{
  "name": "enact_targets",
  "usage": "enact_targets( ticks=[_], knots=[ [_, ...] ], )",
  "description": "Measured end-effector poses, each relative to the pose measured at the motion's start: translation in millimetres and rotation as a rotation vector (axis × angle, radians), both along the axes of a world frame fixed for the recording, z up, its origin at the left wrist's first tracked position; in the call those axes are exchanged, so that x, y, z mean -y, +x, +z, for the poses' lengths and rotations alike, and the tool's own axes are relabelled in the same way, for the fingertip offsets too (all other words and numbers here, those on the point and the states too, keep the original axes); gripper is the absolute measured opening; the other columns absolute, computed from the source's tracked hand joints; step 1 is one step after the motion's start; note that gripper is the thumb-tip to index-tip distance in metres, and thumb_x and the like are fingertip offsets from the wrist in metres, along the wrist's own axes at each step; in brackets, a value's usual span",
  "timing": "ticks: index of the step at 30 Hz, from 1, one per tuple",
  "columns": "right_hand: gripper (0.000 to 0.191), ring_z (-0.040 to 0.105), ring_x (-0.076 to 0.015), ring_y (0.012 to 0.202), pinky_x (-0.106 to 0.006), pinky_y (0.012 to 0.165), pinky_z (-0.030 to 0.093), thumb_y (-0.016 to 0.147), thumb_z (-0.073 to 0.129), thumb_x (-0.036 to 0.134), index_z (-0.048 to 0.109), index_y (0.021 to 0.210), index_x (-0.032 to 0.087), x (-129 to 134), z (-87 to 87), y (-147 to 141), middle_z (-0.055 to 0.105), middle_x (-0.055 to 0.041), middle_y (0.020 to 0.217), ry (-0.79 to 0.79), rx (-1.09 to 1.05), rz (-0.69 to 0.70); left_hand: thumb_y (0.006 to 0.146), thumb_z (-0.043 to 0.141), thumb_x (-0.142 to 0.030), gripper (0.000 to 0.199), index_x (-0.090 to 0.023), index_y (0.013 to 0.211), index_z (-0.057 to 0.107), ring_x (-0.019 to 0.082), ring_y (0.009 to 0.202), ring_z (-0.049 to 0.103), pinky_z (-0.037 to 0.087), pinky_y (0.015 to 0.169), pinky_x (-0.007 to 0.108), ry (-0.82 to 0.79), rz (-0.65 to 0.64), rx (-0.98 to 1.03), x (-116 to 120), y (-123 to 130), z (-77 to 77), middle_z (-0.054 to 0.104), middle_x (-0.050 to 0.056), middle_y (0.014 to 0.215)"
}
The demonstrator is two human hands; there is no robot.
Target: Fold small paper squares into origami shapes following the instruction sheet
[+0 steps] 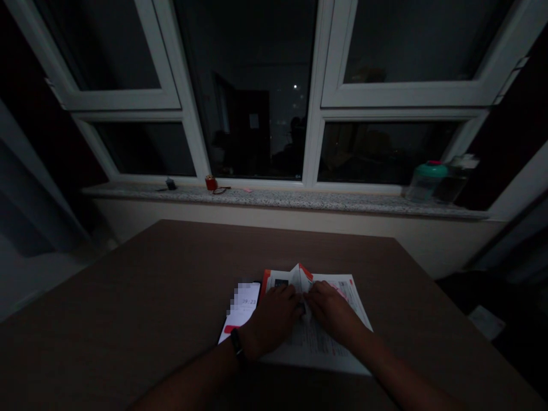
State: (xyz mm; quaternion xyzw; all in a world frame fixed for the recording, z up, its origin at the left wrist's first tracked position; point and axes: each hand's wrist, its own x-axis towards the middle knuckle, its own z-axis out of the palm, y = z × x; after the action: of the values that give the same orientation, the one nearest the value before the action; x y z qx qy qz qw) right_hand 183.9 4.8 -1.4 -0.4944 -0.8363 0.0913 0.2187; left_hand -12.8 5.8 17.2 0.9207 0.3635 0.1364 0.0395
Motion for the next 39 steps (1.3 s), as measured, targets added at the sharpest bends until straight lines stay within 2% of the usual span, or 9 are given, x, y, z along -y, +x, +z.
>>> enact_targets(
  ticks=[4,8,13,25,32,39],
  knots=[
    [0.022,0.055,-0.0218,0.094,-0.033,0.084,0.043,0.099,0.049,0.019,0.069,0.089,0.017,-3,-5.0,-2,0.061,-0.0068,0.093,-0.003,-0.037,-0.02,0.101,0.047,-0.021,0.021,-0.017,0.09,0.064,0.022,0.094,0.056,0.045,0.084,0.037,-0.025,0.061,0.032,-5,5,-2.1,0.06,0.006,0.099],
    [0.017,0.055,-0.0223,0.099,-0.034,0.088,0.043,0.092,0.055,0.014,0.07,0.099,0.018,-1,-4.5,0,0.062,-0.0067,0.098,-0.041,-0.075,-0.009,0.096,0.053,-0.023,0.015,-0.017,0.093,0.066,0.024,0.098,0.056,0.045,0.085,0.038,-0.044,0.099,0.084,-4,6,-1.7,0.06,0.007,0.101],
    [0.028,0.054,-0.0235,0.105,-0.035,0.093,0.042,0.086,0.06,0.013,0.069,0.111,0.019,2,-1.4,3,0.062,-0.008,0.105,-0.074,-0.109,0.018,0.091,0.061,-0.028,0.017,-0.017,0.104,0.065,0.025,0.103,0.054,0.045,0.088,0.038,-0.063,0.096,0.11,0,4,-1.0,0.059,0.007,0.107],
    [0.047,0.051,-0.0253,0.112,-0.038,0.1,0.041,0.076,0.064,0.012,0.062,0.123,0.019,11,3.0,10,0.058,-0.0099,0.117,-0.092,-0.117,0.077,0.085,0.067,-0.037,0.035,-0.022,0.115,0.059,0.029,0.111,0.051,0.042,0.095,0.043,-0.101,0.077,0.123,7,0,-0.2,0.055,0.008,0.118],
    [0.034,0.052,-0.0252,0.109,-0.038,0.097,0.042,0.083,0.062,0.015,0.063,0.117,0.02,13,1.2,7,0.058,-0.0094,0.114,-0.09,-0.142,0.057,0.085,0.066,-0.034,0.034,-0.022,0.116,0.057,0.028,0.109,0.051,0.042,0.096,0.044,-0.111,0.063,0.121,9,0,1.5,0.056,0.008,0.117],
    [0.04,0.051,-0.0263,0.115,-0.04,0.102,0.041,0.085,0.061,0.015,0.06,0.125,0.018,6,-7.6,2,0.058,-0.0118,0.12,-0.064,-0.151,0.031,0.087,0.062,-0.028,0.033,-0.02,0.118,0.055,0.027,0.111,0.05,0.041,0.098,0.042,-0.088,0.097,0.119,5,1,-1.0,0.055,0.008,0.117]
  ],
)
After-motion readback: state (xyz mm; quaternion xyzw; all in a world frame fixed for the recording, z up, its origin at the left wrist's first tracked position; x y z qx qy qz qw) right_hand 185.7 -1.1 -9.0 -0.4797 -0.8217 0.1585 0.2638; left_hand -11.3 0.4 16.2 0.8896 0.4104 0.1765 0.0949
